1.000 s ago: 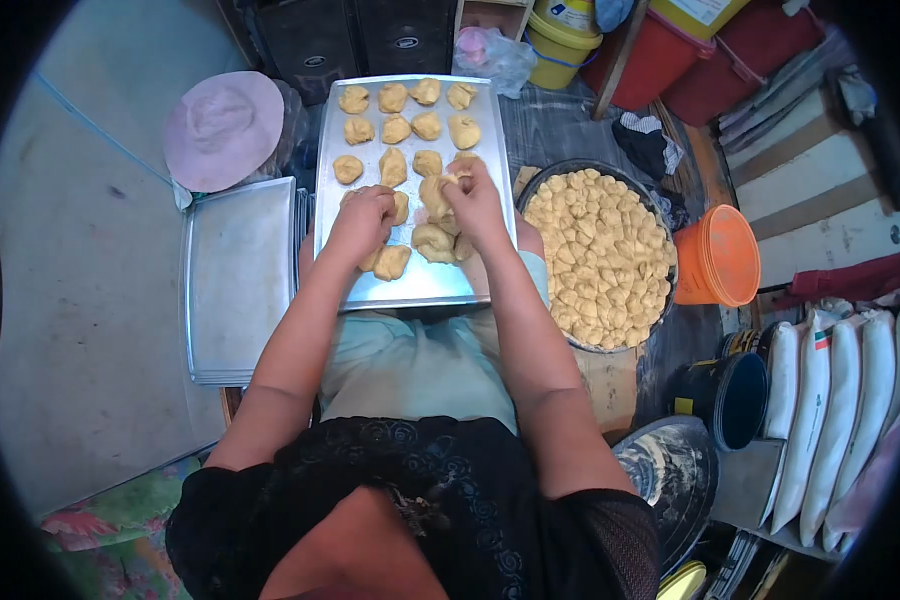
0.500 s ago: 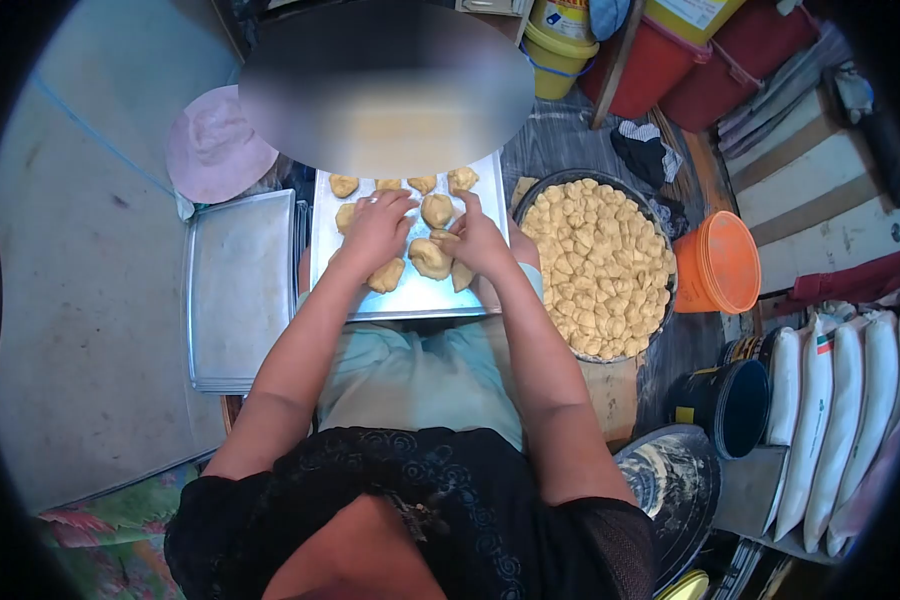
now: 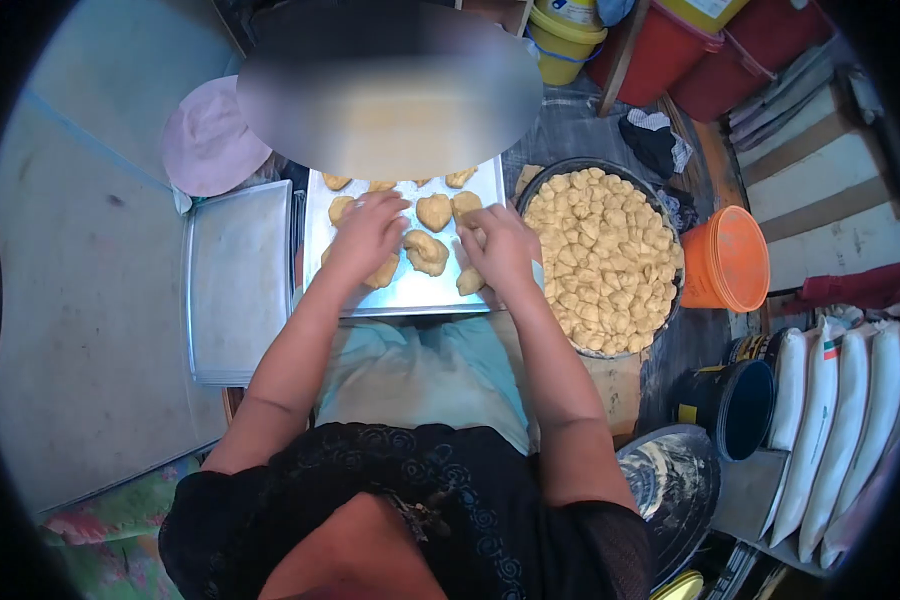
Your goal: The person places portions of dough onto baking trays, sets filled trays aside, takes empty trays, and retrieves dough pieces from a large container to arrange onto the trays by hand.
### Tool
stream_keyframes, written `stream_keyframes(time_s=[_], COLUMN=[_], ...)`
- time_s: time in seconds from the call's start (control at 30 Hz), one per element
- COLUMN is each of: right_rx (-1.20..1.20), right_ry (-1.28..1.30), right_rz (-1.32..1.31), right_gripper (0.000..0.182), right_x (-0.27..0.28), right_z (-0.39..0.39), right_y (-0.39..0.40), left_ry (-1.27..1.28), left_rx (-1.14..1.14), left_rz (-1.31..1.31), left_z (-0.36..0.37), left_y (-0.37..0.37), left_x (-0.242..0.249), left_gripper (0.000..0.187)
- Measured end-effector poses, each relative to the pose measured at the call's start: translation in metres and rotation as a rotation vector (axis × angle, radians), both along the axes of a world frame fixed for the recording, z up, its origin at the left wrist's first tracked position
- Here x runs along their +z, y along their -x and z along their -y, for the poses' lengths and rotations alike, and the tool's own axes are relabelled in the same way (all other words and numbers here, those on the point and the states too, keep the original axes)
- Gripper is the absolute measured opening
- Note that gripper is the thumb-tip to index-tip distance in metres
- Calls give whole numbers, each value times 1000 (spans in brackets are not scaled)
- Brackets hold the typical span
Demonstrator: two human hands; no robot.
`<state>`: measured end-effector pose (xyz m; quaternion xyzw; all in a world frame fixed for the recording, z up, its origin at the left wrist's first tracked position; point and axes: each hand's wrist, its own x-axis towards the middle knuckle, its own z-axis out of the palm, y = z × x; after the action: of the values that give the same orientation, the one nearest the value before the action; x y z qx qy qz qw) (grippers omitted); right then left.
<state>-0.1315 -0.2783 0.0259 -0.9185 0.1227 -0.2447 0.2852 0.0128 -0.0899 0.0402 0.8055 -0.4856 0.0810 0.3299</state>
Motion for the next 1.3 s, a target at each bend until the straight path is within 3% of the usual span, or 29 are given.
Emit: stream_keyframes(time_s=[0.03, 0.13, 0.17, 0.27, 0.4, 0.43, 0.57, 0.67, 0.7, 0.77, 0.83, 0.9, 1.0, 1.2, 1.3], right_rx=[51, 232, 225, 135, 162, 210, 74, -22, -59, -14, 27, 68, 139, 249, 194], right_ry=[-94, -155, 6, 114, 47, -3, -390, -489, -387, -313, -525, -1023, -1132, -1572, -1510], right_rz=[-104, -92, -76, 8, -100, -146, -154, -5, -35, 167, 205, 71, 47, 251, 191], right_gripper=[39, 45, 56, 58, 51, 41, 31, 27, 29, 30, 31, 33, 31, 29, 27], right_x=[2, 10, 5, 5, 0, 3, 1, -8, 19, 4, -12, -21, -22, -18, -20], right_z=[-1, -22, -29, -47, -53, -47, -37, -30, -37, -35, -30, -26, -24, -13, -9], right_y=[11, 31, 33, 23, -6, -11, -8, 6, 14, 14, 15, 14, 11, 21, 23], left_ry=[30, -1, -28, -103, -97, -81, -41, -8, -7, -7, -9, -15, -56, -277, -166], left_rx=[32, 111, 134, 84, 101, 114, 60, 37, 26, 30, 65, 4, -71, -86, -59], left_rz=[-74, -194, -217, -20, 20, 63, 171, 164, 122, 72, 56, 79, 144, 146, 138], left_z=[-20, -71, -81, -94, -85, -84, -82, -82, -81, -79, -73, -60, -44, -38, -32], left_y=[4, 17, 23, 42, 51, 51, 53, 60, 61, 65, 70, 72, 71, 65, 68], left_x=[12, 16, 14, 5, -20, -24, -33, -44, -45, -47, -43, -32, -18, -28, -24], left_gripper=[26, 27, 28, 34, 43, 38, 29, 25, 25, 24, 25, 26, 30, 36, 37])
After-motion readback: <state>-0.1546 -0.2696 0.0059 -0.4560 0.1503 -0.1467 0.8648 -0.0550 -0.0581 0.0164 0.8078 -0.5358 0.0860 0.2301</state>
